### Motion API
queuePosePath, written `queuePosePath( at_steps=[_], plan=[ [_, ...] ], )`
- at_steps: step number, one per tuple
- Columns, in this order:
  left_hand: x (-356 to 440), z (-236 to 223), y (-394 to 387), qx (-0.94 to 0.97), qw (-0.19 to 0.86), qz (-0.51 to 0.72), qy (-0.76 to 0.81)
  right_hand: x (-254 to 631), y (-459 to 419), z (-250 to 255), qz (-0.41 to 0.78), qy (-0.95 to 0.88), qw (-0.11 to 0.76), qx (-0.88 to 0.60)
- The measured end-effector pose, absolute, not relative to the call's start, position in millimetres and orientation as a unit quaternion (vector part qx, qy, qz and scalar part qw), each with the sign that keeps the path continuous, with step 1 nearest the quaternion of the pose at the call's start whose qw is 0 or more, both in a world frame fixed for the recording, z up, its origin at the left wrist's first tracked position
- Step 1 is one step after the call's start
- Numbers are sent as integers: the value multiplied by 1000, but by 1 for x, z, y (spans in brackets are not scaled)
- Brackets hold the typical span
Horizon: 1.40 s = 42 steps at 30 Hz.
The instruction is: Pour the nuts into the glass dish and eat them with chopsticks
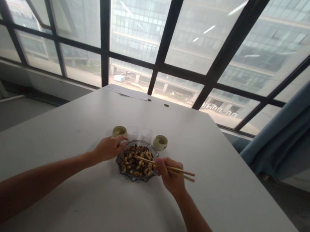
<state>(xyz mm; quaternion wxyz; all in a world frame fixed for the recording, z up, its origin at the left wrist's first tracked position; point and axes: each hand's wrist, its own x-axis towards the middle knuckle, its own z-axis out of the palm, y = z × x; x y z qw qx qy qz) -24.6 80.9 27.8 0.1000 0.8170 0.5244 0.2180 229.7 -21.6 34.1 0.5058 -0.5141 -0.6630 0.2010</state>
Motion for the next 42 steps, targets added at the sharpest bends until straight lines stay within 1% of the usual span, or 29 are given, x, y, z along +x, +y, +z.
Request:
queuePosePath(
  at_steps=[5, 8, 11, 14, 17, 19, 22, 25, 28, 32, 36, 42],
  plan=[
    [-47, 22, 108, 820, 30, 353, 449, 235, -17, 31, 215, -590, 551, -550],
    [-58, 7, 127, 809, 11, 403, 427, 236, -16, 34, 220, -572, 562, -555],
    [-63, -10, 142, 790, 53, 417, 447, 236, -15, 35, 228, -551, 579, -556],
    [-65, -23, 150, 773, 134, 409, 466, 239, -12, 31, 241, -515, 602, -560],
    [-67, -26, 154, 765, 203, 400, 462, 243, -6, 25, 266, -470, 632, -556],
    [-67, -25, 154, 761, 229, 399, 457, 245, -1, 21, 290, -435, 662, -537],
    [-67, -23, 153, 756, 246, 415, 442, 247, 5, 17, 319, -385, 705, -503],
    [-67, -21, 151, 776, 202, 434, 411, 245, 4, 19, 297, -362, 733, -493],
    [-66, -19, 148, 798, 142, 434, 393, 238, -5, 27, 222, -394, 727, -517],
    [-66, -17, 146, 804, 121, 424, 398, 228, -18, 35, 137, -471, 683, -541],
    [-67, -20, 149, 798, 133, 429, 401, 225, -22, 32, 127, -521, 658, -529],
    [-71, -25, 155, 732, 200, 463, 457, 227, -20, 28, 142, -524, 656, -524]
  ],
)
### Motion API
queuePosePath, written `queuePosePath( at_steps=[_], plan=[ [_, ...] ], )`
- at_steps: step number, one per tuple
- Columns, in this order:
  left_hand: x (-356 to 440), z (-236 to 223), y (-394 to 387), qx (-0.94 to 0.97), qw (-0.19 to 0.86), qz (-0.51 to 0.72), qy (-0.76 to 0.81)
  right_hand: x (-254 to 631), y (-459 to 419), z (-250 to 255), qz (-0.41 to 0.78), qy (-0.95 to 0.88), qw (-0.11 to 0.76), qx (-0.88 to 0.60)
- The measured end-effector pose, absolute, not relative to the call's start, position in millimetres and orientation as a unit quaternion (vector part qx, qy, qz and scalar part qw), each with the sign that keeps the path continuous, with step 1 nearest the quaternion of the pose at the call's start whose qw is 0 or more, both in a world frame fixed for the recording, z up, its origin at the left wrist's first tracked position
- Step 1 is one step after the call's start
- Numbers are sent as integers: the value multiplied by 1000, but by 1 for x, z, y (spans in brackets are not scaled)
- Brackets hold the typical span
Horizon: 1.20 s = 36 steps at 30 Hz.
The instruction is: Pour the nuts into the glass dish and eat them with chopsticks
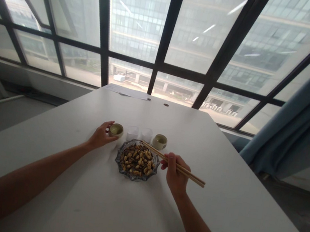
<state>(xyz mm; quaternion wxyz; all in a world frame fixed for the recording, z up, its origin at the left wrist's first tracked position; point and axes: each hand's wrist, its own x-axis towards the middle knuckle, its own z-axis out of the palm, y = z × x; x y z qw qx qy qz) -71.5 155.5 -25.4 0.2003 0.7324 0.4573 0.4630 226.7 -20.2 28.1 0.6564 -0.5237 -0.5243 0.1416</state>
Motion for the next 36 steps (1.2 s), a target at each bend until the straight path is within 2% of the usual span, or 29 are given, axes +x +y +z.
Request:
queuePosePath(
  at_steps=[7, 10, 15, 17, 23, 28, 34, 36],
  plan=[
    [-77, -28, 161, 700, 222, 445, 513, 226, -20, 29, 147, -521, 659, -523],
    [-76, -25, 161, 719, 163, 432, 519, 231, -21, 28, 91, -575, 623, -523],
    [-58, 0, 149, 786, 22, 375, 491, 237, -24, 28, -55, -770, 477, -419],
    [-44, 13, 146, 822, -1, 333, 462, 237, -24, 29, -83, -791, 468, -386],
    [-9, 36, 160, 876, 24, 224, 426, 237, -23, 29, -98, -773, 488, -394],
    [-7, 32, 175, 887, 86, 196, 409, 237, -26, 29, -47, -742, 518, -423],
    [-14, 30, 172, 917, 38, 251, 307, 231, -13, 25, 169, -457, 720, -494],
    [-15, 30, 170, 922, 22, 247, 296, 233, -6, 23, 221, -374, 758, -486]
  ],
)
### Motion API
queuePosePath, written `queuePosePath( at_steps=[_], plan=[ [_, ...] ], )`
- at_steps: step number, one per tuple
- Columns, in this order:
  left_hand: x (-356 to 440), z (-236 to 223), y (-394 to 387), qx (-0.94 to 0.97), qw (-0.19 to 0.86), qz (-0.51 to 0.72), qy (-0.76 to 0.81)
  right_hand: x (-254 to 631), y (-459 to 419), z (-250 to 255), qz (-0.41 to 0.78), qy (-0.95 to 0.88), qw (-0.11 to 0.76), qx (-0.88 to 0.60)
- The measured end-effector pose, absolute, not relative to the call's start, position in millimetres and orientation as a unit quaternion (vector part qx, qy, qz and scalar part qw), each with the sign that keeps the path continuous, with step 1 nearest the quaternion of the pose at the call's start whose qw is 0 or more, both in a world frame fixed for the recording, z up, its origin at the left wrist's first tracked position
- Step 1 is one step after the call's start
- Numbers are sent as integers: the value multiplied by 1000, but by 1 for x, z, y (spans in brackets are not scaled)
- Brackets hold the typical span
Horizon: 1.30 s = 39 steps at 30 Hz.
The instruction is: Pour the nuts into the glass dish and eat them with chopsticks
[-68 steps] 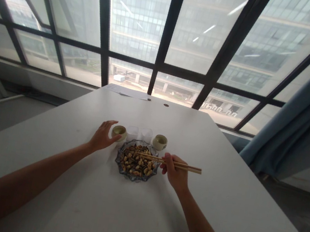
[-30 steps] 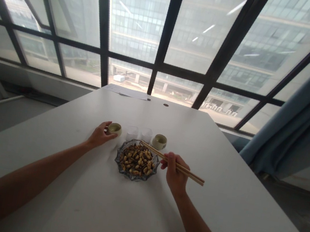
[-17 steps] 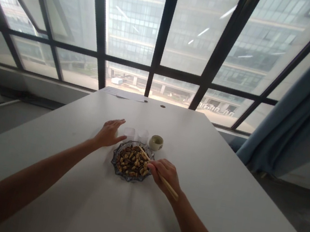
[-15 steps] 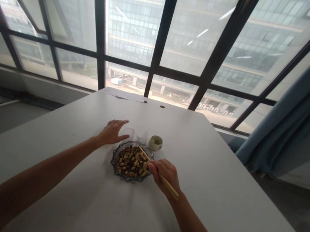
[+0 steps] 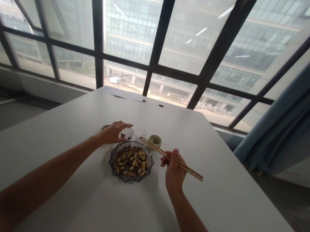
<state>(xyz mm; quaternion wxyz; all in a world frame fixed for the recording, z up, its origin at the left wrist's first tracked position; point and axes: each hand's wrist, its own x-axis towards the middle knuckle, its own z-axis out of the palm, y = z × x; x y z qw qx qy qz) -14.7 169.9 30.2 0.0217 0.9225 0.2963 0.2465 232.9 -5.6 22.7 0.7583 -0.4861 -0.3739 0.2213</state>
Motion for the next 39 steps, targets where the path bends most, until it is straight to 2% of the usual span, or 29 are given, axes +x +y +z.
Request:
queuePosePath(
  at_steps=[4, 7, 14, 18, 23, 31, 39],
  plan=[
    [-16, 30, 168, 925, 8, 237, 297, 238, 0, 20, 254, -332, 776, -473],
    [-15, 28, 168, 923, 5, 237, 302, 236, -3, 21, 208, -380, 755, -492],
    [-12, 29, 163, 922, 9, 237, 306, 211, 9, 27, 29, -665, 590, -457],
    [-12, 32, 160, 918, 19, 235, 318, 196, 34, 36, -44, -734, 533, -418],
    [-12, 33, 159, 919, 19, 226, 323, 193, 56, 39, -16, -768, 485, -417],
    [-9, 22, 162, 908, 18, 243, 342, 224, 15, 52, 133, -586, 620, -505],
    [-17, 15, 162, 888, 8, 253, 383, 243, -17, 56, 187, -585, 577, -539]
  ],
)
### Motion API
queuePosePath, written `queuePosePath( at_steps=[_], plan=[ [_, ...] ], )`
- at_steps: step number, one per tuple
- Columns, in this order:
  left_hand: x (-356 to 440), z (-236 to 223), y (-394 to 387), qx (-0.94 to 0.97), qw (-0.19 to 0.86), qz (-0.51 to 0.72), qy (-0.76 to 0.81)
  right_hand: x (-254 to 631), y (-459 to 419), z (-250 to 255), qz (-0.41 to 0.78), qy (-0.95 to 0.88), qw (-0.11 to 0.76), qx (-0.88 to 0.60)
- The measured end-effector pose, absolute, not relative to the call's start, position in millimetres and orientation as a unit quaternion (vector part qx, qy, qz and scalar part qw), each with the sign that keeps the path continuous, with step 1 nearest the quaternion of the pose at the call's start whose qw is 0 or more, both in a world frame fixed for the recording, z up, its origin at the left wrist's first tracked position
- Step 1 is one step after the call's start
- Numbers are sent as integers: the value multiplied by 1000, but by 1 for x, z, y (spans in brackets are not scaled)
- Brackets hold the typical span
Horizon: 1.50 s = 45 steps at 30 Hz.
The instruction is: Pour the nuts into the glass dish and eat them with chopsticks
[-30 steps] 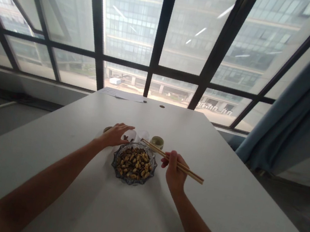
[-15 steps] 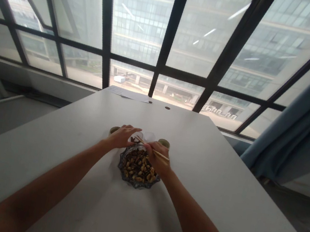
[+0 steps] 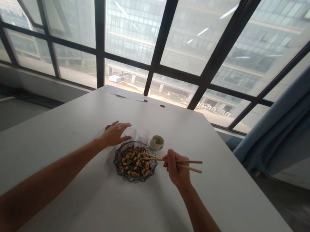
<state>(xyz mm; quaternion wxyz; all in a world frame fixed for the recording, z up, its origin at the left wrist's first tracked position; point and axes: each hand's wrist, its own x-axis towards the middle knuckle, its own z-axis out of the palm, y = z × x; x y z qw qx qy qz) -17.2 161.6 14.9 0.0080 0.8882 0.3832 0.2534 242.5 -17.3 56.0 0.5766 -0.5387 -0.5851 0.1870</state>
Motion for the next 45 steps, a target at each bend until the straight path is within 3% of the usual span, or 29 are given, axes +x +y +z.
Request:
queuePosePath(
  at_steps=[6, 15, 18, 22, 26, 33, 39, 45],
  plan=[
    [-58, 4, 158, 843, -20, 282, 458, 243, -22, 57, 104, -657, 546, -509],
    [-57, -38, 162, 755, 169, 379, 507, 218, -12, 53, 171, -702, 482, -496],
    [-53, -31, 151, 763, 133, 395, 494, 216, -10, 45, 205, -694, 488, -488],
    [-50, -7, 121, 819, 61, 410, 398, 229, -9, 49, 223, -594, 582, -509],
    [-39, 6, 90, 871, 142, 383, 274, 245, -11, 64, 224, -547, 594, -545],
    [-30, -7, 87, 865, 286, 326, 255, 245, -14, 68, 251, -572, 559, -545],
    [-32, -11, 96, 826, 349, 341, 283, 236, -19, 67, 344, -672, 425, -499],
    [-34, -8, 94, 819, 384, 336, 263, 226, -16, 57, 270, -699, 439, -496]
  ],
)
